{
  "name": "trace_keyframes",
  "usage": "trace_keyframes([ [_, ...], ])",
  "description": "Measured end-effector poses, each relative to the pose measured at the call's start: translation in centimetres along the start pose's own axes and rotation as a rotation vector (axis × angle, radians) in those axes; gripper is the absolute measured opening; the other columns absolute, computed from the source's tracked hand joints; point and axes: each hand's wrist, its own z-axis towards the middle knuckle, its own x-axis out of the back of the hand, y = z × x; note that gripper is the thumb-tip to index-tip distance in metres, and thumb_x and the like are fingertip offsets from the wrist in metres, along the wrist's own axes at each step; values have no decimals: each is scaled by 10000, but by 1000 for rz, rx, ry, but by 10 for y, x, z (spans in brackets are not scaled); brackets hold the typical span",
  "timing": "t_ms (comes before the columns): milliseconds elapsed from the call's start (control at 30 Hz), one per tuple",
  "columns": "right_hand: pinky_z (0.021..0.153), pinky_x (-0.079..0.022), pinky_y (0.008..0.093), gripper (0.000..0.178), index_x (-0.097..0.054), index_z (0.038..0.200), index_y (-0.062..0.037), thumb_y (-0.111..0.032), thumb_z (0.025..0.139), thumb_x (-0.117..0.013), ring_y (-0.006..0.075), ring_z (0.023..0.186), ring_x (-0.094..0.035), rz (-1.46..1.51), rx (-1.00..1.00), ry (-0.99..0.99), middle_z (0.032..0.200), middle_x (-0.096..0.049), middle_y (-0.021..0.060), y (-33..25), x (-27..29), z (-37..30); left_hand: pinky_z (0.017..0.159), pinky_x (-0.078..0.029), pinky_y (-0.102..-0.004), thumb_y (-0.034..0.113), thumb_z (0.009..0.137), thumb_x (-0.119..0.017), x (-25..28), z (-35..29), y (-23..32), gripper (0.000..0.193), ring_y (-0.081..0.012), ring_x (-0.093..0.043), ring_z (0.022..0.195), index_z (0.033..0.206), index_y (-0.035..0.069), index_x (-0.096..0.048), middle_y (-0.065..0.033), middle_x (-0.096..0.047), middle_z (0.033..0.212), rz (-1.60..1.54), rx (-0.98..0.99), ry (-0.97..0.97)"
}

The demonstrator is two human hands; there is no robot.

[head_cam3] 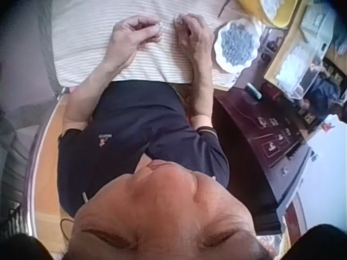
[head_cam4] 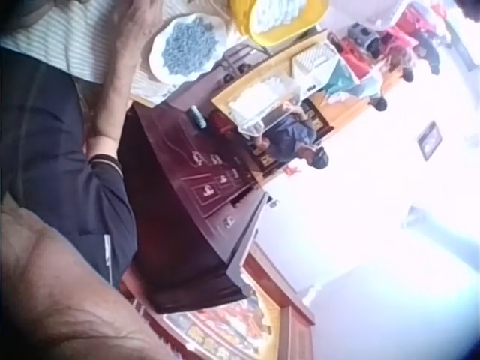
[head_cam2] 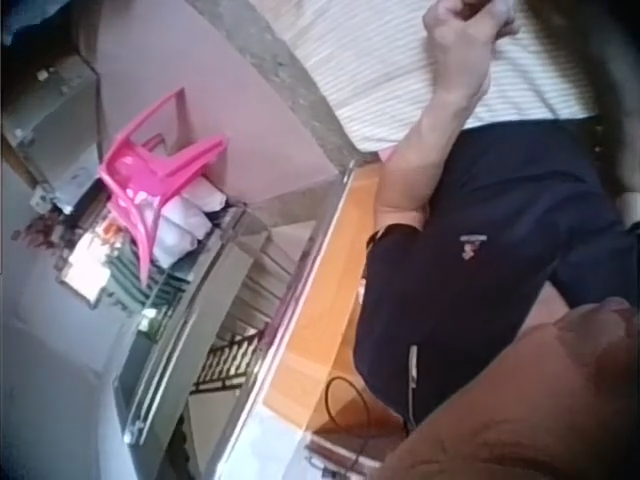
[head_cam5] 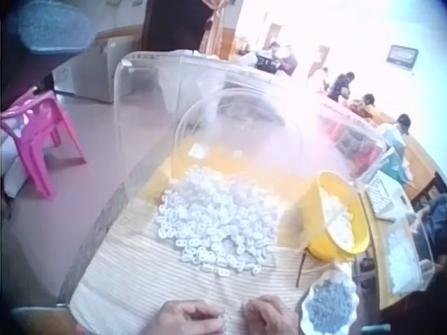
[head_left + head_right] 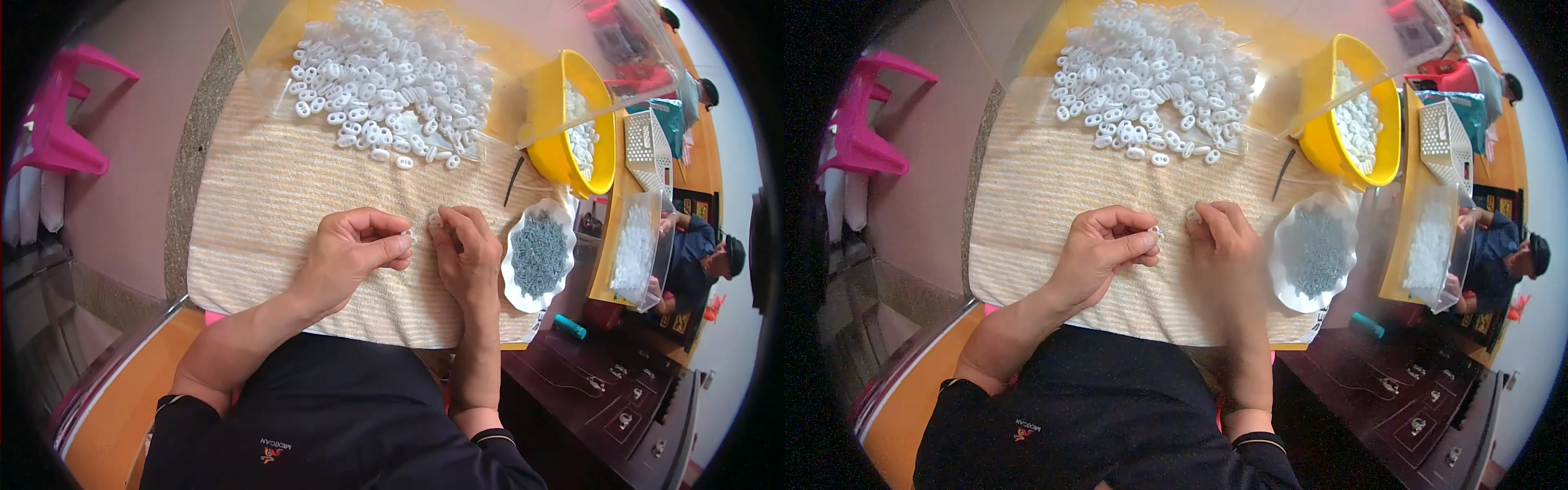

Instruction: Manual assembly of small white plastic components by inserting tiny grey pieces into them.

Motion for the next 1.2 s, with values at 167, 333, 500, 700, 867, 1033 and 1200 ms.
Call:
trace_keyframes([
  [167, 580, -503, 297, 169, -635, 950, -22, 9, 796, -697, 213, 672, -642, -15, 4, -66, 895, -639, 109, -6, 2, 6, 705, -576, -272, 11, 868, -662, 2, 1, -3, 146, -147, -670, 754, 1009, -21, -644, -92, -677, 865, 40, -19, 31],
  [333, 577, -496, 321, 183, -645, 952, -29, 42, 785, -674, 245, 667, -635, -48, 61, -63, 883, -628, 106, -5, 1, 4, 717, -584, -285, 1, 862, -663, 4, 1, 0, 153, -156, -674, 777, 1011, -28, -645, -102, -681, 882, 56, -18, 22],
  [500, 600, -500, 344, 243, -646, 975, -28, 83, 759, -646, 272, 710, -633, -59, 106, -33, 892, -620, 126, -4, 5, 4, 722, -583, -288, 5, 862, -665, 6, -1, 0, 158, -157, -675, 778, 1014, -30, -644, -105, -681, 882, 34, -12, 34],
  [700, 641, -507, 351, 261, -643, 983, -12, 96, 745, -645, 288, 758, -635, -184, 133, -38, 904, -628, 148, -3, 12, 1, 735, -581, -294, 7, 871, -655, 6, 0, -1, 146, -151, -668, 777, 1011, -32, -643, -107, -679, 874, 54, -16, 32],
  [867, 655, -513, 357, 220, -628, 945, 6, 96, 746, -653, 302, 773, -638, -157, 150, -28, 901, -635, 138, 8, 17, -4, 734, -575, -292, 8, 873, -652, 5, -1, -5, 137, -150, -666, 769, 1006, -25, -645, -103, -678, 862, 76, -16, 15],
  [1033, 682, -508, 378, 234, -622, 957, 7, 95, 741, -637, 318, 795, -625, -136, 230, -80, 932, -641, 137, 7, 19, -6, 712, -569, -285, 8, 876, -648, 3, -2, -7, 136, -152, -666, 757, 1009, -20, -647, -95, -679, 848, 76, -14, 14],
  [1200, 726, -502, 390, 294, -626, 1003, 7, 81, 720, -597, 322, 841, -602, -151, 242, -134, 972, -632, 137, -4, 19, -2, 716, -570, -279, 16, 877, -653, 2, -3, -6, 140, -146, -665, 754, 1013, -16, -648, -92, -680, 843, 76, 0, 24],
])
